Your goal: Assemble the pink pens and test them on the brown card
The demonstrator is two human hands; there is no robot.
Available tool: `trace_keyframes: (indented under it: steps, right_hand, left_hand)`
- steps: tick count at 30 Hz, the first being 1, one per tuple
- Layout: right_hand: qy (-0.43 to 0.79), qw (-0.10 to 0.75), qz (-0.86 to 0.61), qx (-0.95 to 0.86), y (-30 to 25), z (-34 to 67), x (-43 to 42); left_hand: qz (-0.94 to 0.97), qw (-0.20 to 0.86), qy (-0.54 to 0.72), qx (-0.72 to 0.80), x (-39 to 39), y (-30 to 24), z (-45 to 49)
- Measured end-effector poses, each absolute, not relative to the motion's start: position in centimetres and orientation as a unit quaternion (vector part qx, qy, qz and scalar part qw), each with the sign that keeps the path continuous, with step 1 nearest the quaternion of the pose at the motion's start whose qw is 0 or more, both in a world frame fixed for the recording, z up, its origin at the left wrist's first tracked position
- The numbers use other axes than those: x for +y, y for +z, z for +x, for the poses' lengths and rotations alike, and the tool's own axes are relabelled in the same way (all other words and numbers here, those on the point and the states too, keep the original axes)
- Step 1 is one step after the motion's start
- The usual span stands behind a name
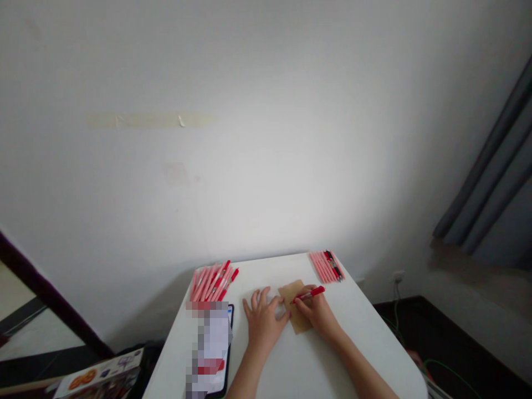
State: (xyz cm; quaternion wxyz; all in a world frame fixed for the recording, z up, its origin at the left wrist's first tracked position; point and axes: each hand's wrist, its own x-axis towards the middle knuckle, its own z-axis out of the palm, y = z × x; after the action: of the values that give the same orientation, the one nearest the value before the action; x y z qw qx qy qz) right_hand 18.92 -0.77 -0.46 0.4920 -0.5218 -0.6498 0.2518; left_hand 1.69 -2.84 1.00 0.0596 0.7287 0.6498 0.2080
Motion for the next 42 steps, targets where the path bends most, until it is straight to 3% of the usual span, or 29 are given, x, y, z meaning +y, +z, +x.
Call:
trace_keyframes:
  steps: [42]
  right_hand:
    - [0.24, 0.494, -0.532, -0.644, -0.58, 19.13, -0.62]
  left_hand:
    - [0.727, 0.056, 0.22, 0.648, -2.68, 0.65, 1.63]
